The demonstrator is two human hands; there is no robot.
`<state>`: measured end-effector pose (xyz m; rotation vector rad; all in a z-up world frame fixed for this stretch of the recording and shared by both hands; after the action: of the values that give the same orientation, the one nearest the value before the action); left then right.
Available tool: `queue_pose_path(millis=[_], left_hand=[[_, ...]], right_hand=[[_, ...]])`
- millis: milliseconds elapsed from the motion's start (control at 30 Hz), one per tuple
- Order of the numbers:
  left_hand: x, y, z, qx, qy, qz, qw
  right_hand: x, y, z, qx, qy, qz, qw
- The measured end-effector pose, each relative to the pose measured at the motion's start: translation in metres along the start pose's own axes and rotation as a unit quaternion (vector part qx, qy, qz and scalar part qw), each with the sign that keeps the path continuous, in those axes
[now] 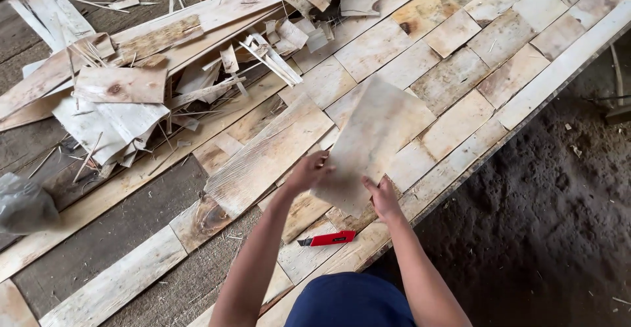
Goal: Cutting thin wood veneer sheets to size using a utility knife and a wooden straight edge for guidance.
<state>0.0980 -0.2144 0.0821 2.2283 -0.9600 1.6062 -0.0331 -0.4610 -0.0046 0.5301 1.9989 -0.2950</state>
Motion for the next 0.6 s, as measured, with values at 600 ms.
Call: queue_pose_path(millis=[600], left_hand=[[-0.03,0.066,-0.061,0.23,0.028,-0.503,0.833]], right_hand=[[-0.001,-0.003,-0.056,-0.071,-0.072,0.248,0.963]])
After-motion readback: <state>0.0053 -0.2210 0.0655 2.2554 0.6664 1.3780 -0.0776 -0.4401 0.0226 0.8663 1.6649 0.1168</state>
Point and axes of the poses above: each hand's wrist, its own z-axis towards the middle knuckle, its own y-axis out of the palm, x = y × z, the point moved 6 cm from there along z, towards the middle knuckle, and after that the axes turned 5 degrees about -y, right-handed, at the moved point
